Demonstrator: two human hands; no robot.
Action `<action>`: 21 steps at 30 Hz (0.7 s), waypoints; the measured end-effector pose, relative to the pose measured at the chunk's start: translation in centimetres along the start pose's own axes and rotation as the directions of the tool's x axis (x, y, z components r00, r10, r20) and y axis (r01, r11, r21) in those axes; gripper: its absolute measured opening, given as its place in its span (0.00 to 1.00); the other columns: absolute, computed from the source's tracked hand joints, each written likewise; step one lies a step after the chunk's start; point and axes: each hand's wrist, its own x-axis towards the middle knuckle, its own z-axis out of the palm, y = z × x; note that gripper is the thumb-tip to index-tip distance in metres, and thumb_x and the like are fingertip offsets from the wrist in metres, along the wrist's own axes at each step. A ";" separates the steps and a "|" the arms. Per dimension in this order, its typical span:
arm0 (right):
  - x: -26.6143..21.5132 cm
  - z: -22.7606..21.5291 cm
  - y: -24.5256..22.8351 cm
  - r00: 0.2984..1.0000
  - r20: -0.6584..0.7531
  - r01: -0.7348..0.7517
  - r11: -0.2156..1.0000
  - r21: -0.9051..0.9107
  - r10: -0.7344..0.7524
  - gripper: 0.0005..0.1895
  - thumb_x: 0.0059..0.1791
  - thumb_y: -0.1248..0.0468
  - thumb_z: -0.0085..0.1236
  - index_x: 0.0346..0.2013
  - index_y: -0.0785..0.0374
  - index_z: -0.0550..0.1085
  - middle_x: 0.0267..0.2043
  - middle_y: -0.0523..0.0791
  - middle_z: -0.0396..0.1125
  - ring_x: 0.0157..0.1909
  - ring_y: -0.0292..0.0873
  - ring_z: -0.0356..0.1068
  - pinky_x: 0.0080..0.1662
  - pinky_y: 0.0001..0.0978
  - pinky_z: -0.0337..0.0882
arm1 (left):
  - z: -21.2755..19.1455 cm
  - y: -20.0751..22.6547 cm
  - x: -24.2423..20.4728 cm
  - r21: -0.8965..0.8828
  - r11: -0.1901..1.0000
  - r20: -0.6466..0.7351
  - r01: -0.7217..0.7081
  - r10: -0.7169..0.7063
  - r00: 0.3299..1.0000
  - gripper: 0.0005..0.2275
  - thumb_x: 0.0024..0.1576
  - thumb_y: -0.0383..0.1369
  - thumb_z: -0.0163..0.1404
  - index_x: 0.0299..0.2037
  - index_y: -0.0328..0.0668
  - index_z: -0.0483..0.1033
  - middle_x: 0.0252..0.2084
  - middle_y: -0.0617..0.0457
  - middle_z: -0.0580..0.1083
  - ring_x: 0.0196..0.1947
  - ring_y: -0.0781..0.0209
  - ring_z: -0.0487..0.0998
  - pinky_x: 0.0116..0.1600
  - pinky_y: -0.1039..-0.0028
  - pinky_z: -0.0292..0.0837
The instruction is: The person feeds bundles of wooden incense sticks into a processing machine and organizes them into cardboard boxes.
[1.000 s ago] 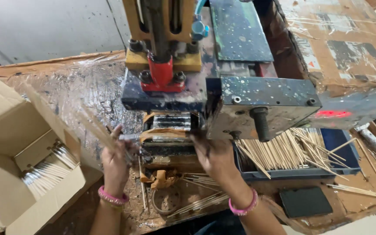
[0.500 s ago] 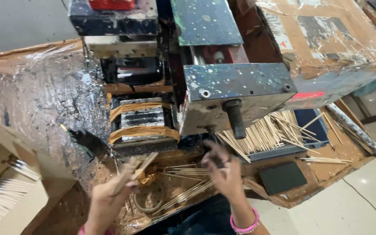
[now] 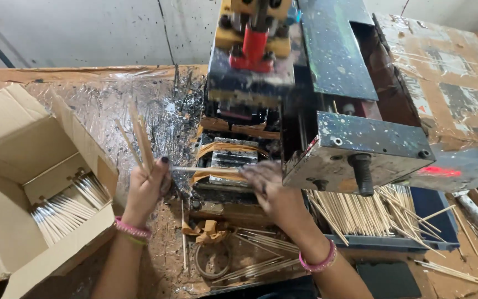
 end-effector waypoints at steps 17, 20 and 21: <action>-0.2 0.4 1.0 0.971 -0.141 -0.237 0.697 -0.677 0.193 0.04 0.49 0.70 0.57 0.31 0.65 0.72 0.37 0.52 0.68 0.36 0.58 0.68 0.39 0.50 0.66 | 4.1 -1.0 2.4 -0.271 0.959 -0.084 0.084 -0.110 0.990 0.22 0.66 0.49 0.40 0.20 0.50 0.63 0.13 0.64 0.60 0.10 0.75 0.57 0.14 0.83 0.52; 0.0 -0.1 1.3 0.986 -0.135 -0.035 0.673 -0.739 -0.097 0.12 0.50 0.69 0.58 0.42 0.78 0.74 0.35 0.54 0.67 0.31 0.57 0.67 0.33 0.49 0.65 | 3.4 -3.4 0.5 -0.114 0.993 -0.081 -0.035 0.026 0.996 0.21 0.67 0.48 0.39 0.24 0.47 0.66 0.16 0.62 0.63 0.12 0.75 0.60 0.16 0.84 0.56; 0.2 -0.3 0.5 0.986 -0.136 -0.039 0.672 -0.739 -0.092 0.12 0.50 0.69 0.58 0.42 0.78 0.74 0.35 0.54 0.67 0.31 0.57 0.67 0.33 0.49 0.65 | 3.6 -3.7 -1.2 -0.114 0.993 -0.077 -0.031 0.022 0.997 0.21 0.67 0.48 0.39 0.24 0.47 0.66 0.16 0.62 0.63 0.12 0.75 0.60 0.16 0.84 0.56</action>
